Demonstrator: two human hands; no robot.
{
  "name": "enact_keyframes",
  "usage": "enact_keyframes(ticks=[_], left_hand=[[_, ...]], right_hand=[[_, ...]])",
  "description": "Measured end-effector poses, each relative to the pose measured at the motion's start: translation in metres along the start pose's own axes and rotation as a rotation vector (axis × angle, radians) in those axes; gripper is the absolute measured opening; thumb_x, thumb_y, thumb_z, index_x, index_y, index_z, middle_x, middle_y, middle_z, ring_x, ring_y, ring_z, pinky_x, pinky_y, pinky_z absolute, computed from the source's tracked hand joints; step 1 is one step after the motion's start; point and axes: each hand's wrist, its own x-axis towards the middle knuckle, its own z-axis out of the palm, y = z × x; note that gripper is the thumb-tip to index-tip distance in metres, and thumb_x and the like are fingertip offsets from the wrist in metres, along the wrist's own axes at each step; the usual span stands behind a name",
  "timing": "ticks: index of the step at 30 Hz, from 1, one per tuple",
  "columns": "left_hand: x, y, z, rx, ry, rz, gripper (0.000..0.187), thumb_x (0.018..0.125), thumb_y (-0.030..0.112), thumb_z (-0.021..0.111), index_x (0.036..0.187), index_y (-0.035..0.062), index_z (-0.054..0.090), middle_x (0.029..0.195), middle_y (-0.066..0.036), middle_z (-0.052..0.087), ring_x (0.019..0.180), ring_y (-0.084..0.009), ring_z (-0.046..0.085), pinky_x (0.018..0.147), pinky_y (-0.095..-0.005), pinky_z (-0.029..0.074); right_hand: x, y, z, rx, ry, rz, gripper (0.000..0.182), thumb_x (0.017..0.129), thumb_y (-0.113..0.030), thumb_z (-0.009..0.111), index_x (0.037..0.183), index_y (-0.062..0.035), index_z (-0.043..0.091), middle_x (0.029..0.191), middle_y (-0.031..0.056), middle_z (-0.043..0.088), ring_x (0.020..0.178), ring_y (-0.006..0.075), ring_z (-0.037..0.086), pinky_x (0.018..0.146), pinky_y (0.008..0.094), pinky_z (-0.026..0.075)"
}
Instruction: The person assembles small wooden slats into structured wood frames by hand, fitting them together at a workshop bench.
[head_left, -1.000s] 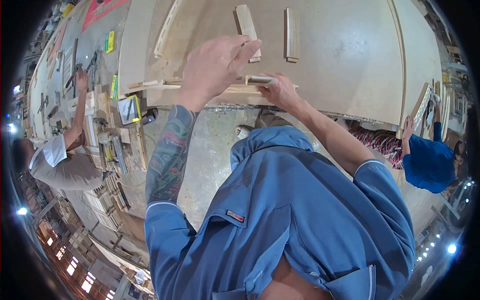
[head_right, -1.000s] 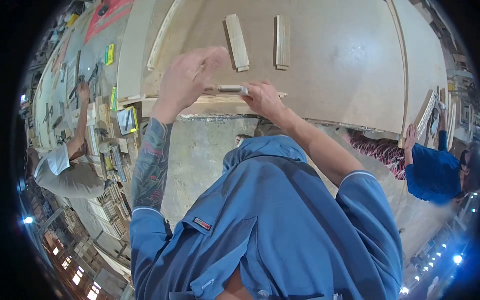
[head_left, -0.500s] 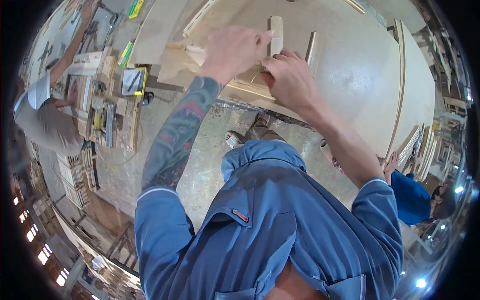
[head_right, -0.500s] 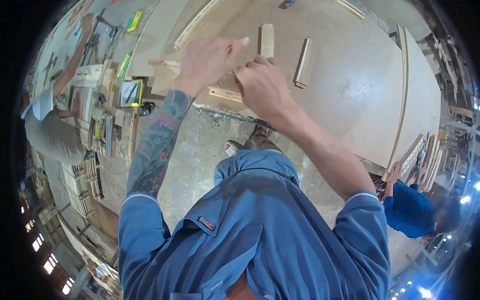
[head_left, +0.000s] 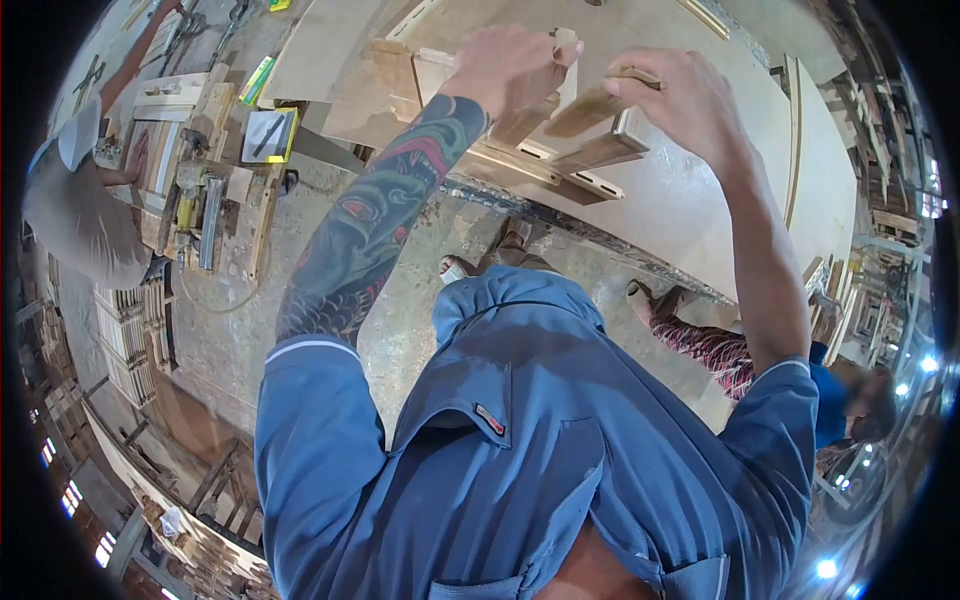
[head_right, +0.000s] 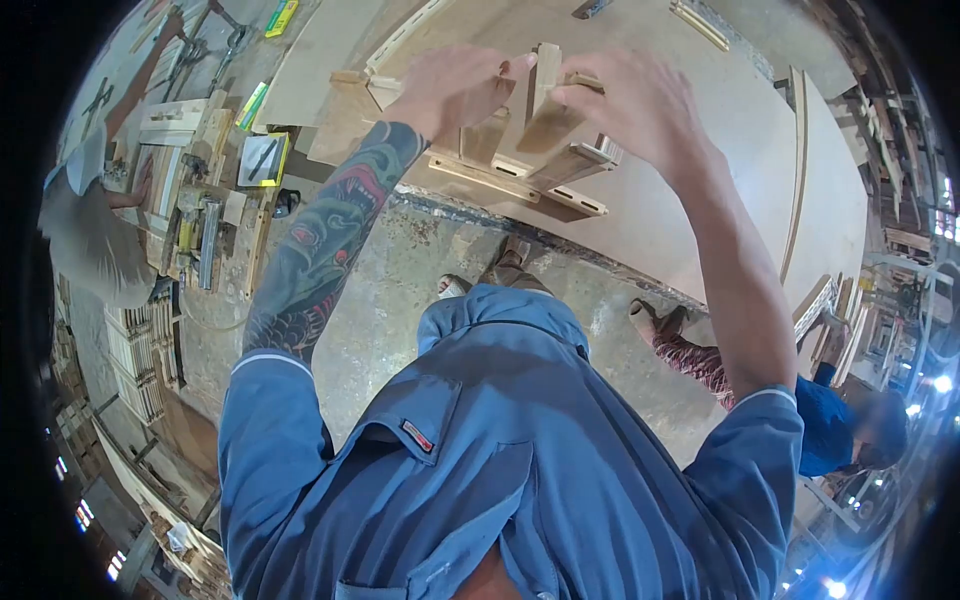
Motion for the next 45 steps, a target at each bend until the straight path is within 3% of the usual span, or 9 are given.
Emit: enact_keyframes(ticks=[5, 12, 15, 17, 21, 27, 36, 42, 45], left_hand=[[-0.002, 0.001, 0.003, -0.038, 0.010, -0.066, 0.055, 0.102, 0.051, 0.037, 0.092, 0.0118, 0.075, 0.086, -0.016, 0.072, 0.085, -0.0362, 0.069, 0.080, -0.0496, 0.053], [-0.008, 0.004, -0.002, -0.085, 0.061, -0.029, 0.054, 0.101, 0.052, 0.038, 0.101, 0.0119, 0.075, 0.087, -0.016, 0.073, 0.088, -0.0351, 0.070, 0.083, -0.0494, 0.053], [-0.005, 0.003, 0.001, -0.060, 0.039, -0.043, 0.055, 0.100, 0.053, 0.039, 0.100, 0.0118, 0.076, 0.088, -0.014, 0.073, 0.088, -0.0348, 0.070, 0.084, -0.0492, 0.053], [-0.003, 0.004, 0.000, -0.054, 0.015, -0.062, 0.055, 0.100, 0.053, 0.040, 0.098, 0.0111, 0.076, 0.088, -0.015, 0.073, 0.088, -0.0349, 0.070, 0.083, -0.0500, 0.053], [-0.004, 0.004, -0.001, -0.031, -0.032, -0.081, 0.052, 0.100, 0.058, 0.037, 0.101, 0.0228, 0.074, 0.089, -0.013, 0.071, 0.090, -0.0342, 0.069, 0.083, -0.0495, 0.053], [-0.002, 0.004, 0.004, -0.047, 0.021, -0.118, 0.056, 0.098, 0.061, 0.037, 0.101, 0.0194, 0.074, 0.092, -0.013, 0.072, 0.091, -0.0349, 0.068, 0.084, -0.0488, 0.053], [-0.004, 0.006, -0.006, 0.000, -0.066, -0.094, 0.053, 0.099, 0.058, 0.039, 0.097, 0.0177, 0.073, 0.092, -0.014, 0.071, 0.090, -0.0382, 0.067, 0.080, -0.0508, 0.053], [-0.004, 0.003, 0.001, -0.106, 0.196, -0.014, 0.050, 0.097, 0.042, 0.047, 0.074, 0.0054, 0.073, 0.076, -0.021, 0.069, 0.076, -0.0380, 0.069, 0.074, -0.0496, 0.053], [-0.007, 0.004, 0.001, -0.115, 0.109, -0.057, 0.053, 0.099, 0.056, 0.040, 0.093, 0.0146, 0.072, 0.089, -0.017, 0.070, 0.088, -0.0403, 0.066, 0.078, -0.0512, 0.052]], right_hand=[[0.012, 0.051, 0.052, 0.583, -0.112, -0.072, 0.031, 0.089, -0.031, 0.069, 0.104, -0.0041, 0.072, 0.087, 0.0085, 0.072, 0.082, 0.0172, 0.067, 0.076, 0.0337, 0.051], [0.013, 0.070, 0.063, 0.520, -0.109, 0.019, 0.033, 0.086, -0.021, 0.070, 0.113, -0.0026, 0.070, 0.089, 0.0082, 0.071, 0.080, 0.0130, 0.064, 0.076, 0.0300, 0.050], [0.012, 0.080, 0.070, 0.530, 0.105, -0.146, 0.036, 0.084, -0.015, 0.066, 0.117, -0.0022, 0.068, 0.087, 0.0097, 0.070, 0.075, 0.0145, 0.062, 0.075, 0.0303, 0.050], [0.011, 0.078, 0.058, 0.453, -0.121, 0.018, 0.039, 0.083, -0.012, 0.061, 0.121, -0.0022, 0.066, 0.086, 0.0110, 0.069, 0.076, 0.0166, 0.061, 0.077, 0.0321, 0.050], [0.012, 0.070, 0.044, 0.366, -0.148, -0.034, 0.038, 0.085, -0.013, 0.060, 0.121, -0.0025, 0.066, 0.086, 0.0108, 0.067, 0.080, 0.0181, 0.060, 0.080, 0.0337, 0.049], [0.014, 0.072, 0.042, 0.466, -0.160, -0.105, 0.037, 0.086, -0.013, 0.060, 0.122, -0.0028, 0.065, 0.093, 0.0143, 0.068, 0.085, 0.0218, 0.063, 0.085, 0.0353, 0.049], [0.021, 0.033, 0.055, 0.109, -0.075, -0.369, 0.033, 0.088, -0.008, 0.059, 0.121, -0.0049, 0.064, 0.112, 0.0203, 0.068, 0.100, 0.0404, 0.063, 0.089, 0.0449, 0.050], [-0.003, 0.001, 0.079, 0.082, 0.025, -0.251, 0.029, 0.087, -0.001, 0.054, 0.115, -0.0016, 0.055, 0.090, 0.0221, 0.066, 0.085, 0.0440, 0.062, 0.073, 0.0512, 0.047], [-0.014, -0.013, 0.090, 0.142, 0.043, -0.267, 0.020, 0.087, -0.002, 0.052, 0.107, 0.0006, 0.052, 0.081, 0.0232, 0.063, 0.080, 0.0431, 0.063, 0.067, 0.0499, 0.048]])
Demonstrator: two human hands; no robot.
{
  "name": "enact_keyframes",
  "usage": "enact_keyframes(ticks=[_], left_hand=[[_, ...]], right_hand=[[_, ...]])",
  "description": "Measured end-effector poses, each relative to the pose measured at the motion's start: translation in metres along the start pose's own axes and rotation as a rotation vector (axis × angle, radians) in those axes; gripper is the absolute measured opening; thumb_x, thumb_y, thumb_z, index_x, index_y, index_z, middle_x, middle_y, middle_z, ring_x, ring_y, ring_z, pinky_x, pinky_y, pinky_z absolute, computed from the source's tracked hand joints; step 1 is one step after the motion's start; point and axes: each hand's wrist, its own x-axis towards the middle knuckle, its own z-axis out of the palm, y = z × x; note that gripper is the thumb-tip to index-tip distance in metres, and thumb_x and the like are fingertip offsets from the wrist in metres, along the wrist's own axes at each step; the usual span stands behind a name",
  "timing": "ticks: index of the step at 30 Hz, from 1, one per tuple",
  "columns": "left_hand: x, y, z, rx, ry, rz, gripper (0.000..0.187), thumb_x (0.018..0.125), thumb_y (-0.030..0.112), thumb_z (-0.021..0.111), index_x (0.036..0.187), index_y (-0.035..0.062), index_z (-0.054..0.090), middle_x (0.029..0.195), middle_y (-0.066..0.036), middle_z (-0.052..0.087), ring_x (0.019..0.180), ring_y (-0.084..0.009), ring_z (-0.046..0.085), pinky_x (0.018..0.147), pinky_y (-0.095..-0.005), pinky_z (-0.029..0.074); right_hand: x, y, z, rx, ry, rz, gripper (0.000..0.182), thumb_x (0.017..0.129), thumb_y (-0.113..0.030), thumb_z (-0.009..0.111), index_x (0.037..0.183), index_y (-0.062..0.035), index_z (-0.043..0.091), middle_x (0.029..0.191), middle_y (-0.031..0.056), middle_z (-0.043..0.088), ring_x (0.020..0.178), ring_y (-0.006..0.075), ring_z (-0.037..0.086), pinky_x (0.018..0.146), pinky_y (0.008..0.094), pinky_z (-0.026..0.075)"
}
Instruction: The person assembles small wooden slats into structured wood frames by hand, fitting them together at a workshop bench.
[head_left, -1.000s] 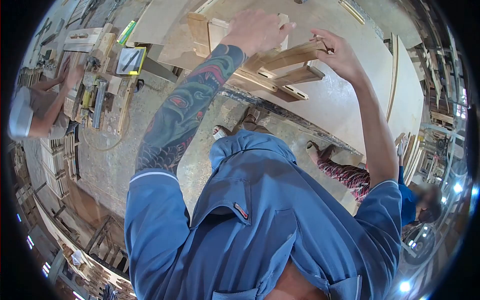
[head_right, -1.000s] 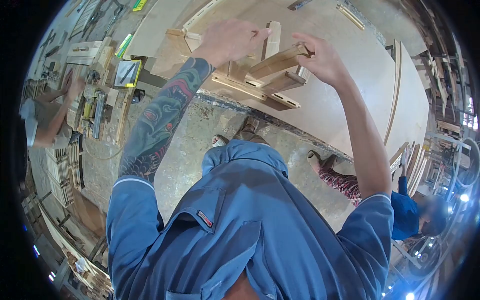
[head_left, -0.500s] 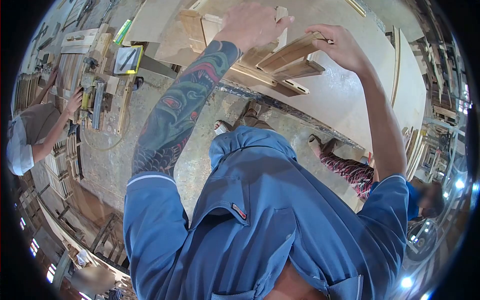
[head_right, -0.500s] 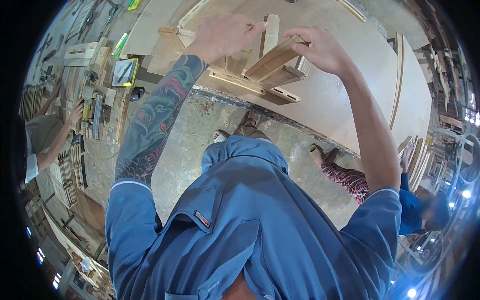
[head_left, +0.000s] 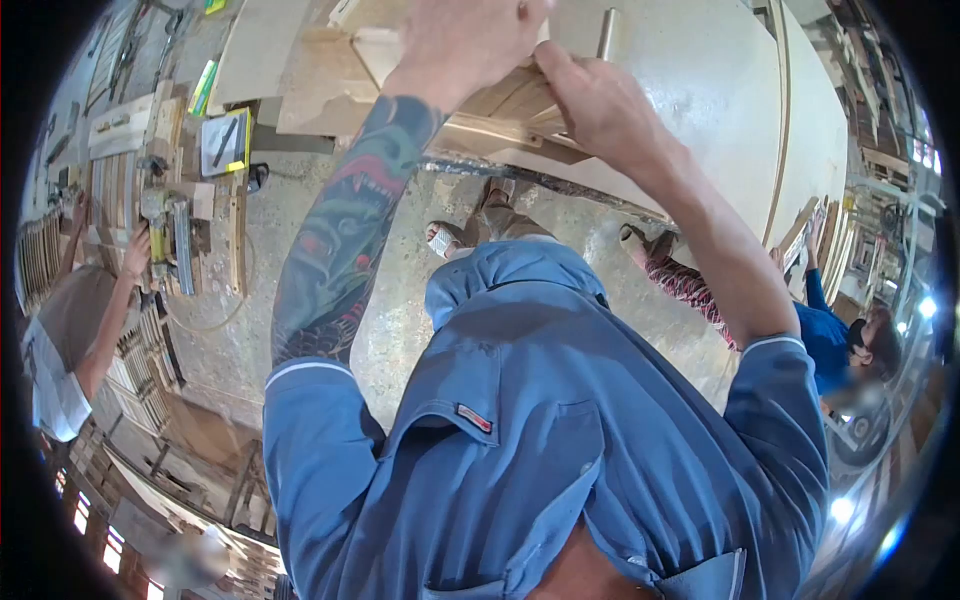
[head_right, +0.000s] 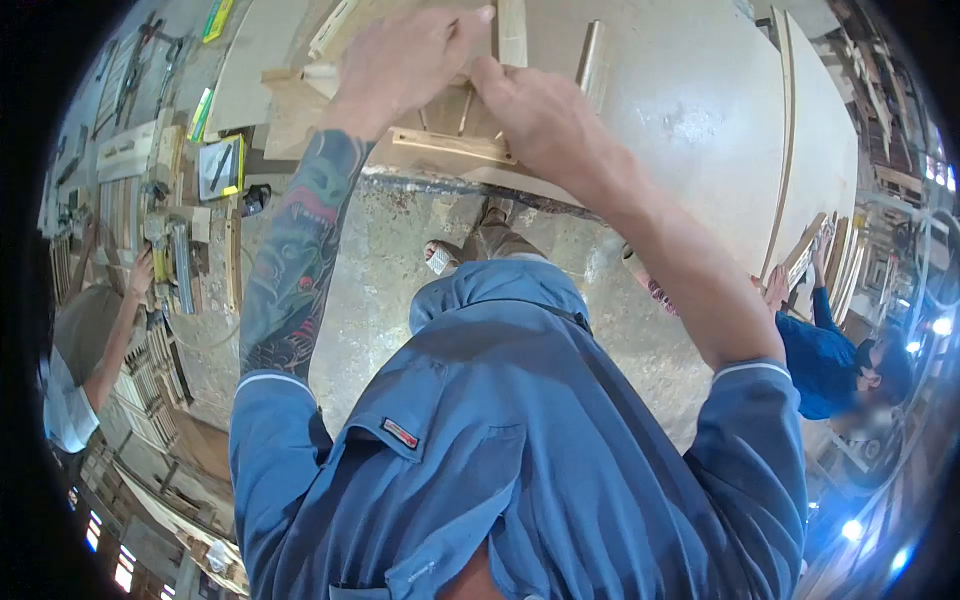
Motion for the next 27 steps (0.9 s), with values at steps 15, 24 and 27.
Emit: enact_keyframes(ticks=[15, 24, 27], left_hand=[[0.007, 0.013, -0.006, 0.169, 0.148, 0.224, 0.032, 0.095, 0.035, 0.059, 0.103, 0.0066, 0.071, 0.089, -0.014, 0.071, 0.082, -0.0358, 0.066, 0.074, -0.0497, 0.049], [0.009, 0.094, 0.012, -0.222, -0.036, 0.247, 0.039, 0.097, 0.040, 0.058, 0.111, 0.0059, 0.072, 0.109, -0.015, 0.072, 0.099, -0.0327, 0.068, 0.085, -0.0386, 0.052], [0.011, 0.101, 0.029, -0.279, -0.133, 0.229, 0.046, 0.095, 0.046, 0.059, 0.112, 0.0055, 0.072, 0.108, -0.015, 0.072, 0.099, -0.0331, 0.068, 0.086, -0.0384, 0.052]], right_hand=[[0.068, 0.150, 0.216, -0.217, 0.437, 0.743, 0.066, 0.090, -0.052, 0.064, 0.126, 0.0021, 0.054, 0.116, 0.0206, 0.067, 0.111, 0.0364, 0.064, 0.093, 0.0475, 0.049], [-0.061, 0.162, 0.110, 1.061, 0.424, 0.717, 0.037, 0.090, -0.023, 0.072, 0.113, 0.0032, 0.062, 0.096, 0.0110, 0.071, 0.095, 0.0164, 0.067, 0.082, 0.0313, 0.053], [-0.104, 0.141, 0.111, 1.187, 0.449, 0.525, 0.028, 0.092, -0.016, 0.067, 0.113, 0.0027, 0.066, 0.098, 0.0101, 0.072, 0.093, 0.0149, 0.067, 0.083, 0.0297, 0.052]])
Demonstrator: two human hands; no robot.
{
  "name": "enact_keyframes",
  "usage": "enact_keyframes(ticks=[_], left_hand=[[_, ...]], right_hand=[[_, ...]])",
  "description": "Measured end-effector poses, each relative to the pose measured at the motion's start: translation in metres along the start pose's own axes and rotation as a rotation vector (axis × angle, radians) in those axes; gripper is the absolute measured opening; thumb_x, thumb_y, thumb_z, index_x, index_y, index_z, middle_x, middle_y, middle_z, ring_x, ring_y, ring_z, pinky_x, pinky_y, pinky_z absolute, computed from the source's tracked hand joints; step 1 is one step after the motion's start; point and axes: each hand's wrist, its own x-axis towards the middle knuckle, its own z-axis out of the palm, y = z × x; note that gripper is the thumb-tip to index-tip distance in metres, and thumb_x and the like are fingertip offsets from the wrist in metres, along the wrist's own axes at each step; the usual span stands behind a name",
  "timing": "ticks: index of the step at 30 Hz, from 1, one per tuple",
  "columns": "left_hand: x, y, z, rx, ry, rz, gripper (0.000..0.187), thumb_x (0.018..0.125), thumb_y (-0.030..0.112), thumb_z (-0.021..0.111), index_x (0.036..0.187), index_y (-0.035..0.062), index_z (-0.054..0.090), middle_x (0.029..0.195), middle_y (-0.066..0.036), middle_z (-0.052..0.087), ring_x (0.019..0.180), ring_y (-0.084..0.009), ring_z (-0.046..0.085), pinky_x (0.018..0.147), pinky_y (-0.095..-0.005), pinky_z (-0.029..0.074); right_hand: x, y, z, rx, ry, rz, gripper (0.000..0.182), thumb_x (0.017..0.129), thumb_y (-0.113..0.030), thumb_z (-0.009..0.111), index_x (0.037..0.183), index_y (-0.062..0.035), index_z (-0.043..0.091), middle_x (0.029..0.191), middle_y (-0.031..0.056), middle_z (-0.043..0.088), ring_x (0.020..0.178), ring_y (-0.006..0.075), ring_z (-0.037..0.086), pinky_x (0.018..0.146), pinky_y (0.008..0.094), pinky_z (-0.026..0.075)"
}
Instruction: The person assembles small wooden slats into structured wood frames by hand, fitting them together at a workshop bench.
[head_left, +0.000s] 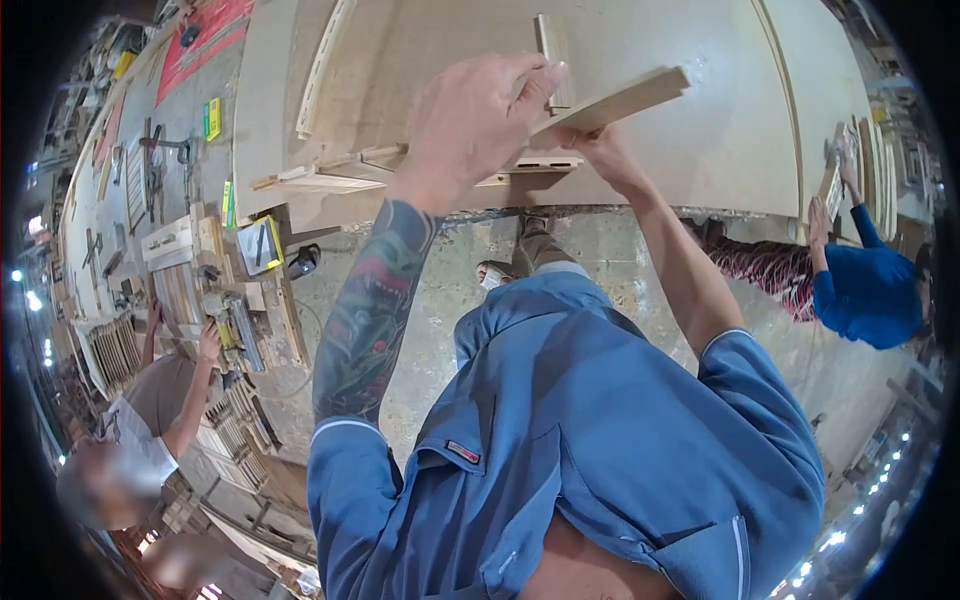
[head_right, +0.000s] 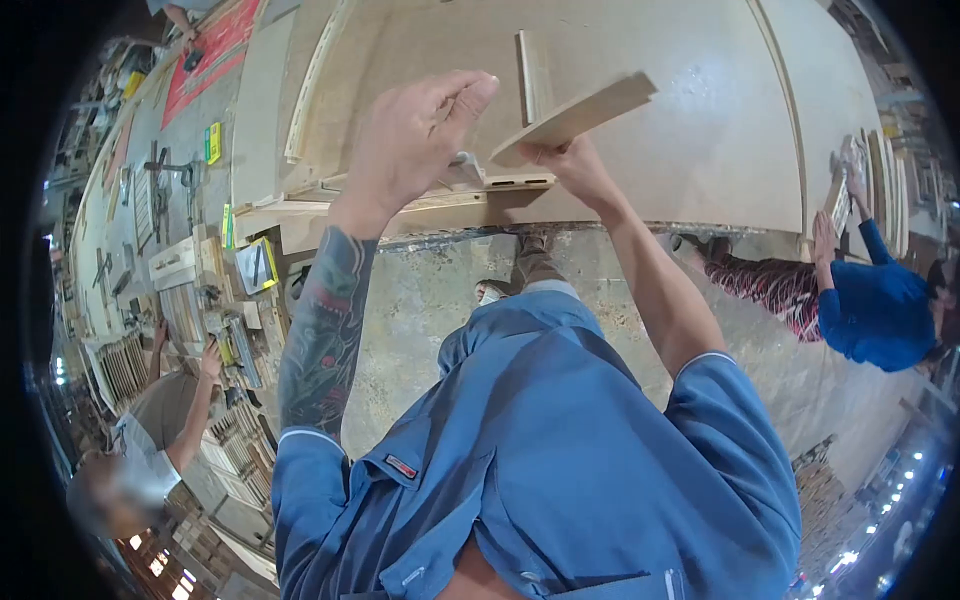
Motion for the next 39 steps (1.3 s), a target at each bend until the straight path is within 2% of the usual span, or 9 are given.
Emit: enact_keyframes(ticks=[9, 10, 11, 20, 31, 33, 36, 38, 39], left_hand=[[-0.014, -0.018, 0.002, 0.231, -0.371, -0.003, 0.053, 0.078, 0.047, 0.077, 0.109, 0.0042, 0.072, 0.093, -0.017, 0.072, 0.080, -0.0270, 0.070, 0.068, -0.0383, 0.052], [-0.015, -0.021, 0.003, 0.232, -0.385, -0.009, 0.053, 0.078, 0.047, 0.077, 0.109, 0.0042, 0.072, 0.093, -0.017, 0.072, 0.080, -0.0270, 0.070, 0.068, -0.0383, 0.052], [-0.015, -0.023, 0.005, 0.224, -0.344, 0.029, 0.050, 0.077, 0.044, 0.078, 0.109, 0.0053, 0.073, 0.089, -0.016, 0.071, 0.076, -0.0260, 0.069, 0.066, -0.0371, 0.051], [-0.010, -0.004, 0.008, 0.197, -0.195, 0.266, 0.031, 0.077, 0.036, 0.077, 0.099, 0.0130, 0.075, 0.084, -0.008, 0.071, 0.082, -0.0282, 0.066, 0.074, -0.0420, 0.050], [-0.021, 0.002, 0.022, 0.303, -0.111, 0.270, 0.017, 0.079, 0.020, 0.077, 0.093, 0.0113, 0.074, 0.084, -0.007, 0.070, 0.086, -0.0256, 0.064, 0.077, -0.0394, 0.049], [-0.024, 0.003, 0.020, 0.310, -0.138, 0.244, 0.016, 0.080, 0.022, 0.077, 0.093, 0.0119, 0.075, 0.081, -0.006, 0.070, 0.084, -0.0251, 0.064, 0.076, -0.0382, 0.048], [-0.023, 0.000, 0.020, 0.293, -0.133, 0.262, 0.016, 0.081, 0.022, 0.076, 0.094, 0.0124, 0.075, 0.079, -0.005, 0.071, 0.080, -0.0242, 0.064, 0.075, -0.0368, 0.047], [-0.022, 0.005, 0.016, 0.285, -0.175, 0.240, 0.016, 0.081, 0.022, 0.075, 0.094, 0.0125, 0.076, 0.079, -0.006, 0.071, 0.077, -0.0241, 0.064, 0.074, -0.0364, 0.047], [-0.021, 0.006, 0.014, 0.269, -0.220, 0.213, 0.016, 0.081, 0.022, 0.075, 0.095, 0.0127, 0.076, 0.079, -0.006, 0.071, 0.075, -0.0240, 0.064, 0.072, -0.0361, 0.047]], right_hand=[[-0.020, 0.007, 0.019, -0.447, -0.103, 0.015, 0.024, 0.088, -0.024, 0.072, 0.107, -0.0106, 0.072, 0.096, 0.0091, 0.074, 0.093, 0.0255, 0.069, 0.084, 0.0406, 0.050], [-0.020, 0.018, 0.020, -0.660, -0.054, -0.221, 0.022, 0.087, -0.027, 0.072, 0.103, -0.0134, 0.074, 0.092, 0.0081, 0.073, 0.088, 0.0267, 0.068, 0.084, 0.0420, 0.047], [-0.022, 0.028, 0.020, -0.871, 0.000, -0.459, 0.020, 0.085, -0.030, 0.073, 0.099, -0.0162, 0.075, 0.088, 0.0071, 0.072, 0.084, 0.0278, 0.067, 0.084, 0.0435, 0.044], [-0.021, 0.032, 0.023, -0.880, -0.007, -0.456, 0.014, 0.084, -0.030, 0.072, 0.091, -0.0175, 0.073, 0.075, 0.0068, 0.067, 0.076, 0.0257, 0.064, 0.081, 0.0415, 0.040], [-0.012, 0.013, 0.013, -0.920, -0.156, -0.259, 0.017, 0.087, -0.030, 0.069, 0.100, -0.0194, 0.069, 0.080, 0.0126, 0.069, 0.080, 0.0267, 0.067, 0.084, 0.0449, 0.043], [0.012, 0.015, -0.013, -0.714, -0.432, 0.146, 0.025, 0.087, -0.033, 0.068, 0.108, -0.0196, 0.070, 0.091, 0.0204, 0.070, 0.091, 0.0283, 0.069, 0.096, 0.0486, 0.043], [0.079, 0.070, -0.040, -0.646, -0.102, 0.155, 0.035, 0.085, -0.038, 0.067, 0.113, -0.0174, 0.070, 0.104, 0.0218, 0.070, 0.099, 0.0312, 0.068, 0.101, 0.0493, 0.044], [0.108, 0.109, -0.012, -1.435, 0.874, -0.053, 0.036, 0.086, -0.037, 0.066, 0.112, -0.0122, 0.070, 0.108, 0.0191, 0.070, 0.100, 0.0322, 0.068, 0.090, 0.0476, 0.051], [0.106, 0.102, -0.001, -1.430, 0.883, -0.058, 0.036, 0.086, -0.037, 0.066, 0.112, -0.0122, 0.070, 0.108, 0.0191, 0.070, 0.100, 0.0322, 0.068, 0.090, 0.0476, 0.051]])
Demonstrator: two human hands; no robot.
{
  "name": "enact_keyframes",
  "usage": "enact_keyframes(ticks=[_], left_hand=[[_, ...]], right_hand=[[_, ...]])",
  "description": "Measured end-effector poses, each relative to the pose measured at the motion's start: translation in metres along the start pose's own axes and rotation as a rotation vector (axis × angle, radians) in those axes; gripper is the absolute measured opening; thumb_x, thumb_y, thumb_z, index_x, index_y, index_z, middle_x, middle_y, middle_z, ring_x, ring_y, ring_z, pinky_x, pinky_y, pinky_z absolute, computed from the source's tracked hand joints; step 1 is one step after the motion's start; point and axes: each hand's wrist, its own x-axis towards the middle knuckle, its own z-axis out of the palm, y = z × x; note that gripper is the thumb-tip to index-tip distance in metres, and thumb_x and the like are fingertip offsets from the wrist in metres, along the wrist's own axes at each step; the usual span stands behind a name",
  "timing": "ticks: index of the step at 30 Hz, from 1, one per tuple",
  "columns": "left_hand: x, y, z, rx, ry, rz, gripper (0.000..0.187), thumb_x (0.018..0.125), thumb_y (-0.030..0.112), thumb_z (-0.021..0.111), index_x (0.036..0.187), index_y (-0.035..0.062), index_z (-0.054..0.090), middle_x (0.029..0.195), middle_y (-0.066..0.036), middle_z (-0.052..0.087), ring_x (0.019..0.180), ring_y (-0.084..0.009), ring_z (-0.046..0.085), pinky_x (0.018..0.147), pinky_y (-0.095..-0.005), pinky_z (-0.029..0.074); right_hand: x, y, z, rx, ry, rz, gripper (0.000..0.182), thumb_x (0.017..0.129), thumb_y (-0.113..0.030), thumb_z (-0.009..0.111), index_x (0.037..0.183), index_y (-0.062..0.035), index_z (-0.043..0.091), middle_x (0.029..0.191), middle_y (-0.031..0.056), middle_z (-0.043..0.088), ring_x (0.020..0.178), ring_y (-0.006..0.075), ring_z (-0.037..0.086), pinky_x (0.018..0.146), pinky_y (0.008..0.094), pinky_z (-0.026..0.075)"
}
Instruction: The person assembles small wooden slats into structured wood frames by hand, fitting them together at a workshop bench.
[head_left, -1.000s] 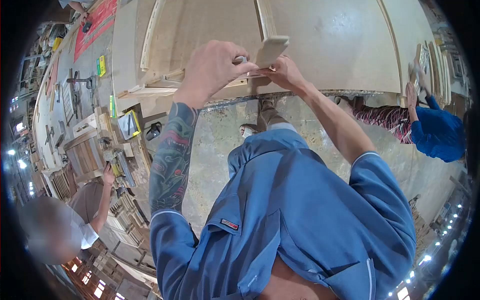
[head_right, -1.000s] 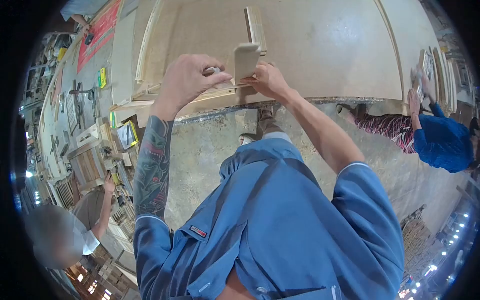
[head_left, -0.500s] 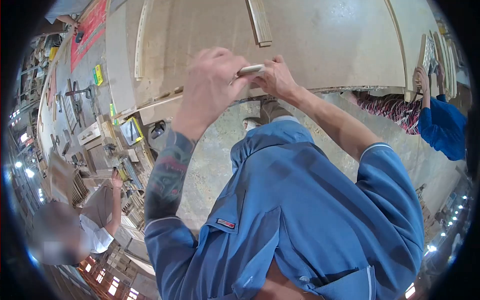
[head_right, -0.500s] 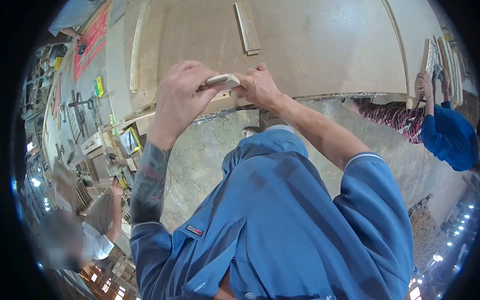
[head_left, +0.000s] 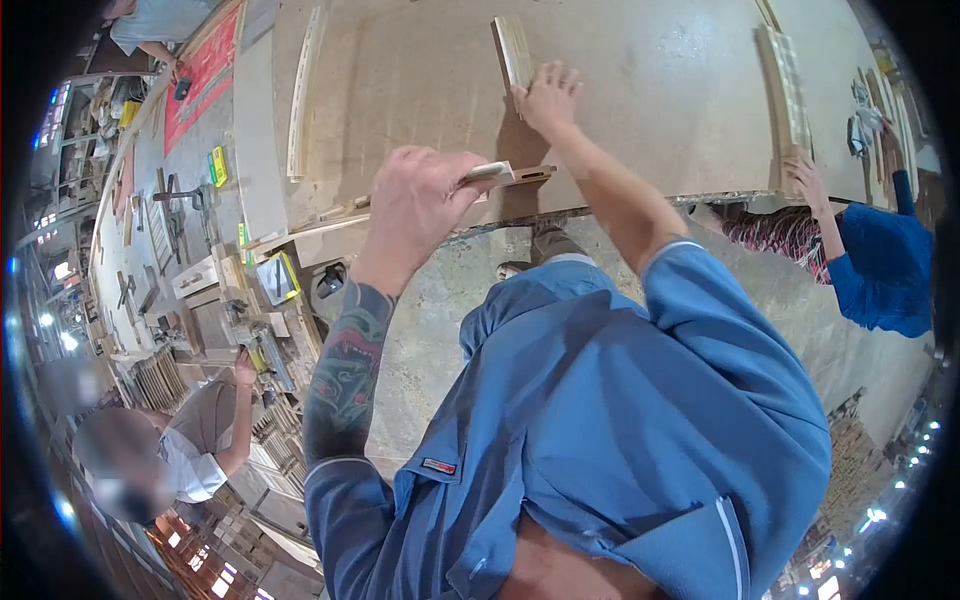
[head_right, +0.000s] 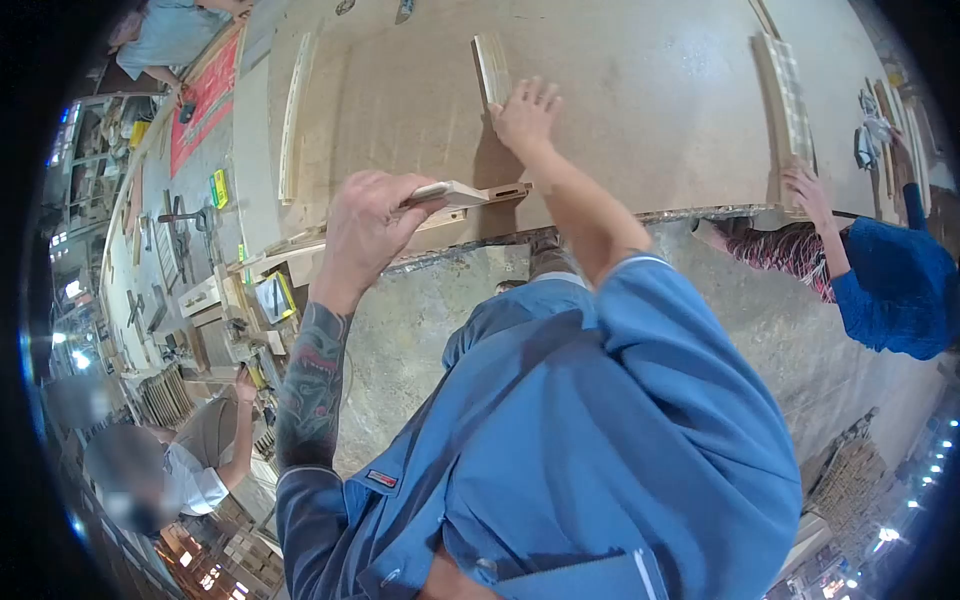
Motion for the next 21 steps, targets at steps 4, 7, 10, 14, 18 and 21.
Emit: enact_keyframes(ticks=[4, 7, 10, 14, 18, 21], left_hand=[[-0.008, -0.009, 0.012, -0.038, 0.074, 0.019, 0.016, 0.081, 0.021, 0.074, 0.096, 0.0135, 0.076, 0.078, -0.008, 0.070, 0.071, -0.0256, 0.063, 0.067, -0.0377, 0.047], [-0.002, -0.009, 0.010, -0.018, 0.036, -0.033, 0.016, 0.082, 0.023, 0.072, 0.095, 0.0144, 0.075, 0.076, -0.009, 0.069, 0.069, -0.0284, 0.062, 0.062, -0.0400, 0.047], [-0.002, -0.017, 0.015, -0.010, 0.075, -0.014, 0.017, 0.083, 0.025, 0.069, 0.095, 0.0149, 0.074, 0.073, -0.010, 0.067, 0.068, -0.0297, 0.062, 0.061, -0.0417, 0.047], [-0.003, -0.019, 0.019, 0.032, 0.106, 0.011, 0.019, 0.083, 0.029, 0.068, 0.095, 0.0149, 0.073, 0.069, -0.011, 0.064, 0.070, -0.0306, 0.063, 0.060, -0.0430, 0.046], [-0.003, -0.017, 0.017, -0.002, 0.089, -0.014, 0.021, 0.084, 0.032, 0.067, 0.095, 0.0149, 0.072, 0.068, -0.012, 0.063, 0.070, -0.0321, 0.063, 0.061, -0.0443, 0.046], [-0.004, -0.014, 0.015, 0.001, 0.075, -0.020, 0.021, 0.085, 0.032, 0.067, 0.095, 0.0154, 0.073, 0.069, -0.012, 0.063, 0.070, -0.0317, 0.062, 0.061, -0.0444, 0.046]], right_hand=[[0.008, -0.007, -0.040, 0.392, -0.584, 0.095, 0.041, 0.090, -0.036, 0.063, 0.112, -0.0013, 0.066, 0.113, 0.0186, 0.069, 0.107, 0.0308, 0.067, 0.091, 0.0421, 0.052], [0.012, 0.028, -0.089, 0.759, -0.868, 0.223, 0.038, 0.091, -0.032, 0.064, 0.111, 0.0007, 0.065, 0.111, 0.0181, 0.070, 0.107, 0.0243, 0.067, 0.091, 0.0364, 0.051], [-0.026, 0.051, -0.135, 1.268, -0.805, 0.204, 0.031, 0.092, -0.024, 0.066, 0.111, 0.0002, 0.067, 0.107, 0.0159, 0.071, 0.101, 0.0175, 0.066, 0.088, 0.0323, 0.052], [-0.050, 0.073, -0.141, 1.237, -0.845, -0.035, 0.026, 0.094, -0.016, 0.066, 0.114, 0.0001, 0.068, 0.103, 0.0126, 0.073, 0.097, 0.0156, 0.066, 0.085, 0.0338, 0.052], [-0.045, 0.076, -0.120, 1.279, -0.914, -0.080, 0.025, 0.092, -0.017, 0.068, 0.111, -0.0001, 0.069, 0.103, 0.0134, 0.074, 0.097, 0.0197, 0.069, 0.084, 0.0360, 0.053], [-0.040, 0.076, -0.134, 0.998, -0.827, -0.341, 0.023, 0.090, -0.015, 0.067, 0.111, -0.0045, 0.070, 0.102, 0.0149, 0.074, 0.094, 0.0281, 0.070, 0.081, 0.0384, 0.053]])
